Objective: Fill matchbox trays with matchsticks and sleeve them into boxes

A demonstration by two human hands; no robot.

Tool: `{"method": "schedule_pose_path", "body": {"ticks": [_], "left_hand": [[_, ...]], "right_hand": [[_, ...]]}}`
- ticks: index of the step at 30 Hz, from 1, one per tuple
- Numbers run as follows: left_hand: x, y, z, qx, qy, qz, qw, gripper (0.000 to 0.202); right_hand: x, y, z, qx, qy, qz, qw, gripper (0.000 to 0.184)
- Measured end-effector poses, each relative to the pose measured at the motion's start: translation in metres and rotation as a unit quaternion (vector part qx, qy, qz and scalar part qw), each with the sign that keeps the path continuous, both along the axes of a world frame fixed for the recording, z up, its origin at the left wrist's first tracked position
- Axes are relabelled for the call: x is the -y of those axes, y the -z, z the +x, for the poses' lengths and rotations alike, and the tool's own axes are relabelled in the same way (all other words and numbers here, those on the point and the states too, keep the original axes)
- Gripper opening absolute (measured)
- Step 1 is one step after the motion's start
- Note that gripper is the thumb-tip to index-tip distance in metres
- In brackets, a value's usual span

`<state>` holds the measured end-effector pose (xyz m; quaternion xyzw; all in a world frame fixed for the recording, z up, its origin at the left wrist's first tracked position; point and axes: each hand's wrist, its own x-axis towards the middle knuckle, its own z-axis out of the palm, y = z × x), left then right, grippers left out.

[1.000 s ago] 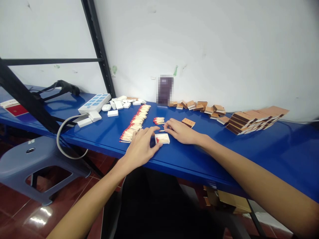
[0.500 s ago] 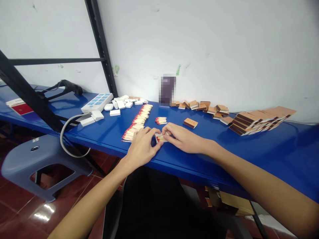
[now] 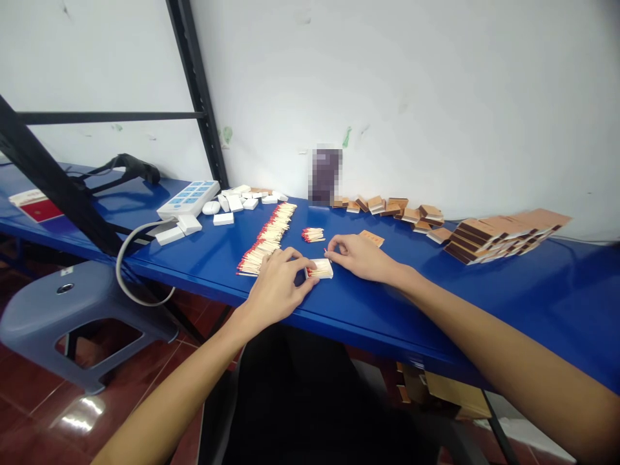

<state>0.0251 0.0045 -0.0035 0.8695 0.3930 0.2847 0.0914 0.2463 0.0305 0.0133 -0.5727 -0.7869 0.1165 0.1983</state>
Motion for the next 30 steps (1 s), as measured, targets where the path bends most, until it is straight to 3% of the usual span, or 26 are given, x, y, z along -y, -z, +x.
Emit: {"method": "schedule_pose_path", "body": {"ticks": [8, 13, 19, 25, 30], "left_hand": [[-0.001, 0.002, -0.003, -0.010, 0.021, 0.009, 1.000, 0.024], [0.000, 0.001, -0.002, -0.009, 0.022, 0.007, 1.000, 0.026], [0.000, 0.001, -0.001, -0.003, 0.007, -0.007, 1.000, 0.026], [0.000, 0.001, 0.000, -0.009, -0.011, -0.008, 1.000, 0.026], [0.001, 0.000, 0.001, -0.022, -0.019, -0.009, 1.000, 0.027]], "right_hand": [[-0.025, 0.006, -0.002, 0.009, -0.054, 0.086, 0.995, 0.023], [-0.031, 0.014, -0.004, 0.001, -0.047, 0.131, 0.990, 0.023], [-0.031, 0.012, -0.004, -0.004, -0.041, 0.113, 0.993, 0.023], [-0.028, 0.007, -0.001, -0.033, -0.067, 0.048, 0.996, 0.018], [-0.026, 0.008, 0.002, -0.021, -0.071, 0.060, 0.995, 0.014]]}}
